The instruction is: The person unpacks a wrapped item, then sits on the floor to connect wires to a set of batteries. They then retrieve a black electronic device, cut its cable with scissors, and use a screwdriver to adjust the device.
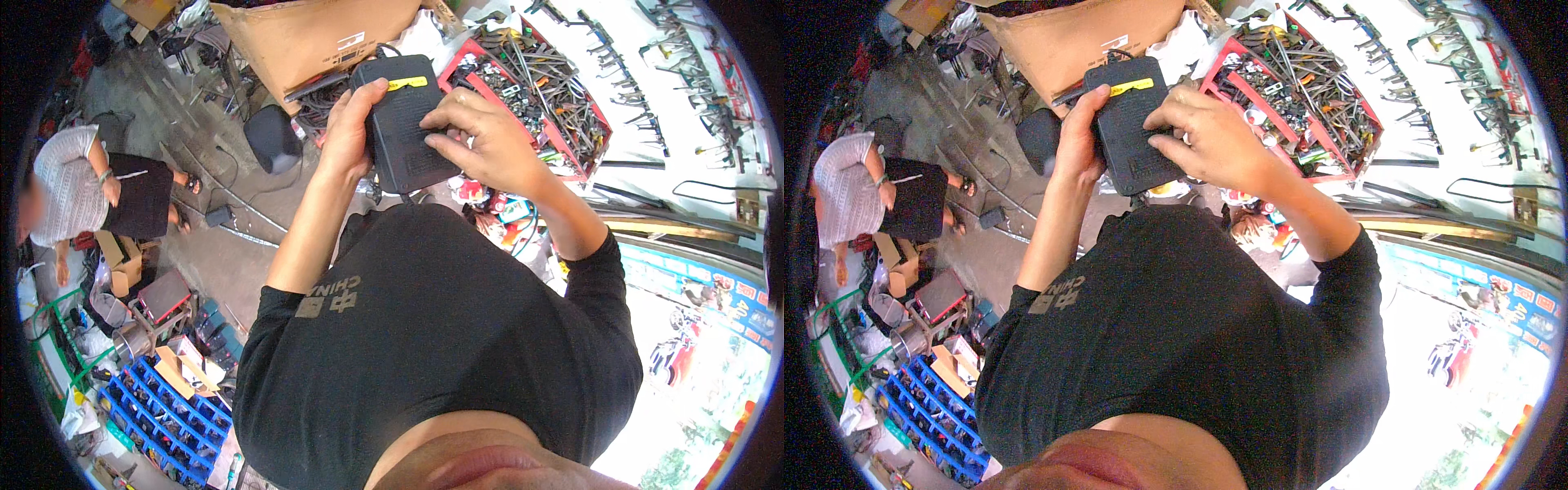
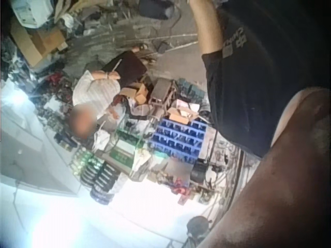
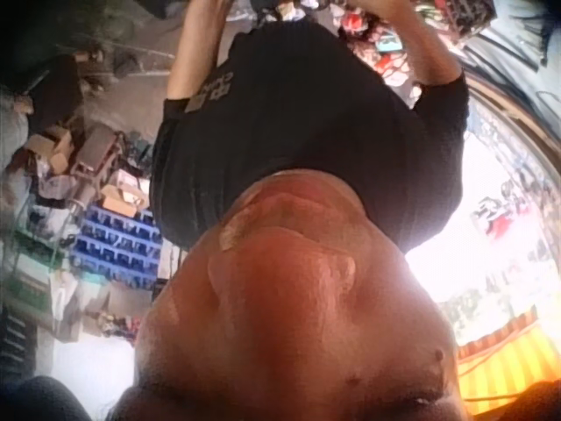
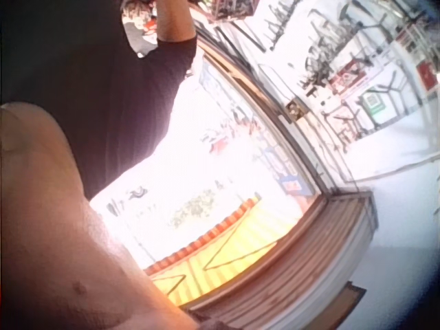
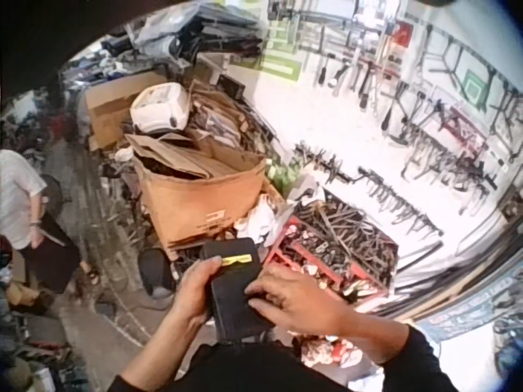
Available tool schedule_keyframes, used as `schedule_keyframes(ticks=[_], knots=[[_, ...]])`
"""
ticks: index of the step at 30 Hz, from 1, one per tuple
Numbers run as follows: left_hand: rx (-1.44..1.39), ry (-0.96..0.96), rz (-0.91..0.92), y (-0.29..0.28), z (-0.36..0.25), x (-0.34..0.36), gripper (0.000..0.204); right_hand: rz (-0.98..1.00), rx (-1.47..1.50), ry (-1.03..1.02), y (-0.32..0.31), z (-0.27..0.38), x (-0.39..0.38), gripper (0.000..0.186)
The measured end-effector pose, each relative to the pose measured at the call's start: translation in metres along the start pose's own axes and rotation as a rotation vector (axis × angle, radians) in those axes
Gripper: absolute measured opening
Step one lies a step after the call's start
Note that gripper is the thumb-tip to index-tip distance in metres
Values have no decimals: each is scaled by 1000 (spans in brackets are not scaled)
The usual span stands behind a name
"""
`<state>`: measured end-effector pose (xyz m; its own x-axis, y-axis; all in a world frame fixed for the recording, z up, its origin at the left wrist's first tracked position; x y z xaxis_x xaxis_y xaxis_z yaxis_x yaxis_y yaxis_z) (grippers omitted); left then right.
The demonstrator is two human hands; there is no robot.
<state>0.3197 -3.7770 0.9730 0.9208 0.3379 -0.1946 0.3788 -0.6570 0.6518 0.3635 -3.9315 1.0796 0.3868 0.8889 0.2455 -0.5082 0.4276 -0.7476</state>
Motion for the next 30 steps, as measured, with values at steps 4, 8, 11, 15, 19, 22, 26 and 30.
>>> schedule_keyframes(ticks=[4,8,11,15,19,22,26,30], knots=[[40,29,-61,-1,-1,-3,43,0,-3,-11,6,-2,-4,20],[81,39,-78,-2,-1,-1,48,-11,-36,-17,7,-8,-6,20],[79,54,-68,2,-2,-3,52,-75,-75,-69,10,-8,-8,18],[41,13,-103,-1,3,2,52,-109,-198,-166,8,-2,-11,15],[22,-44,-143,4,6,-3,48,-155,-280,-151,6,-6,-8,12],[-10,-22,-107,1,9,-1,45,-91,-127,-67,-1,-10,-7,11],[27,86,-108,8,-6,-5,45,-84,6,-103,-1,-12,-6,13],[6,71,-172,4,-7,-4,47,-104,-30,-88,1,-6,-9,16]])
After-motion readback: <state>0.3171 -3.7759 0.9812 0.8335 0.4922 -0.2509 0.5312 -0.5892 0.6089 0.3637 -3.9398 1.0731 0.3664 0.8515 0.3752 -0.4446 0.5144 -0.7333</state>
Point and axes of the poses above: each hand's wrist, its own x-axis towards the middle knuckle, its own y-axis out of the palm, z = x × y, the point moved 6 cm from there along x, towards the middle knuckle, and after that the axes turned 3 degrees about x, right-handed, at the moved point
